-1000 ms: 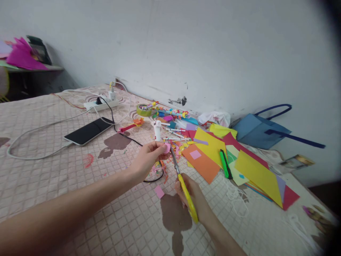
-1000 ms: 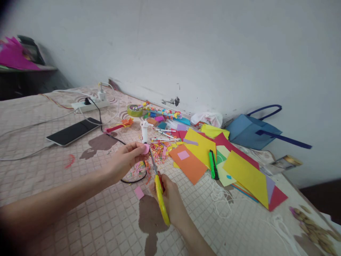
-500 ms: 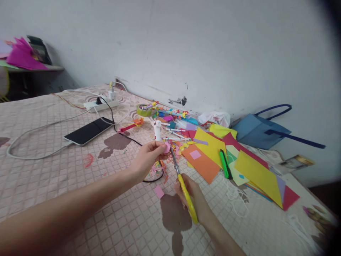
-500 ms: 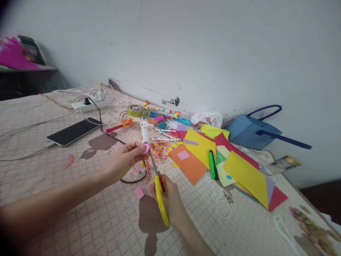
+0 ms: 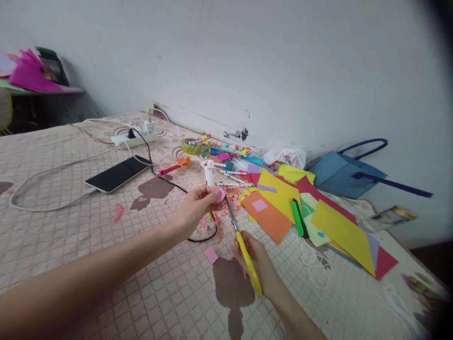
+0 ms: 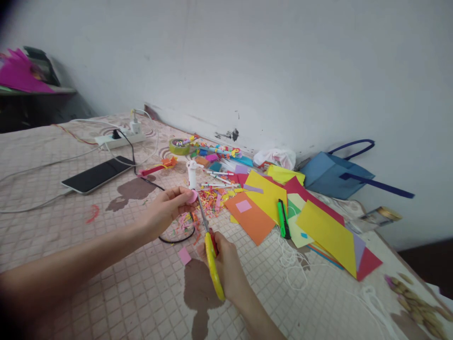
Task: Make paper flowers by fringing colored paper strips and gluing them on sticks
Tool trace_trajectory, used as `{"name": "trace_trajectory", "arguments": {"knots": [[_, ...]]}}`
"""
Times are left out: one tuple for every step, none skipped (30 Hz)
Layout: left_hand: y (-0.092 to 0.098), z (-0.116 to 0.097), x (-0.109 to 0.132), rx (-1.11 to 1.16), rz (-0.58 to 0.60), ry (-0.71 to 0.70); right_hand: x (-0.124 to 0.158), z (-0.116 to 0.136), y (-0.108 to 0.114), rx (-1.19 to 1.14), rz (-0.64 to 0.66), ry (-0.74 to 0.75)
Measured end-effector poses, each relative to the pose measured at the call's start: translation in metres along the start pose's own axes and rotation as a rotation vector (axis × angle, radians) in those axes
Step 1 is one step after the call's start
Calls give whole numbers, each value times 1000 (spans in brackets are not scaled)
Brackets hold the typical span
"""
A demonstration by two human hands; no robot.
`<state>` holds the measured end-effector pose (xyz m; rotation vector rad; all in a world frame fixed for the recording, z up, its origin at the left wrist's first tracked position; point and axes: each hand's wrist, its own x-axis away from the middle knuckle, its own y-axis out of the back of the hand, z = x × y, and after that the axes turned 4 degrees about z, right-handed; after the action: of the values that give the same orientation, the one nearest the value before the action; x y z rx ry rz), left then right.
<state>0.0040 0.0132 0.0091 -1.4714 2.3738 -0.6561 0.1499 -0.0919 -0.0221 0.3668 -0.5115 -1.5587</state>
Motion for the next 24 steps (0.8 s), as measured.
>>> {"name": "trace_trajectory", "arguments": {"knots": [[0,0,0,-3,-3,-2,0,1,0,3,-2,-3],[1,0,0,-6,-2,-3,0,1,0,2,-4,-4],[1,0,-1,-9,0,-3,0,2,-1,-1,-5,-7],[1,0,-1,-12,3,-2,-1,2,-1,-5,-6,-9],[1,0,-1,-12,5,-1,-1,3,-1,-8,-4,-10],[1,0,-1,-12,8,-1,-1,3,-2,-10,-2,-11],[1,0,-1,-11,9,-1,-1,3,-2,-9,2,-11],[2,0,-1,-10,10,-3,-1,2,-2,-5,5,-11],[2,0,-1,-9,11,-6,-1,2,-1,-1,8,-9],[2,-1,-1,-9,14,-8,-1,1,-1,2,10,-7],[2,-1,-1,-9,19,-10,-1,0,-1,3,13,-5],[2,-1,-2,-10,24,-9,-1,0,-1,0,14,-4],[3,-1,-2,-12,30,-8,-1,-1,0,-5,16,-4],[4,-1,-3,-14,38,-5,-1,-1,0,-13,20,-7],[5,-2,-4,-18,48,-1,-1,-1,0,-23,27,-13],[6,-2,-5,-23,60,5,-1,-2,0,-32,41,-18],[7,-3,-5,-28,71,11,-1,-2,0,-41,60,-23],[7,-4,-6,-33,79,17,0,-3,1,-50,80,-29],[8,-4,-7,-38,85,24,0,-3,1,-58,102,-32],[8,-5,-7,-41,91,31,1,-4,2,-67,125,-30],[9,-6,-8,-41,96,35,1,-5,3,-75,143,-25],[9,-6,-9,-41,101,39,2,-6,4,-83,158,-18],[9,-6,-9,-39,108,44,2,-6,4,-89,170,-8],[10,-7,-10,-37,116,50,2,-7,5,-95,178,5]]}}
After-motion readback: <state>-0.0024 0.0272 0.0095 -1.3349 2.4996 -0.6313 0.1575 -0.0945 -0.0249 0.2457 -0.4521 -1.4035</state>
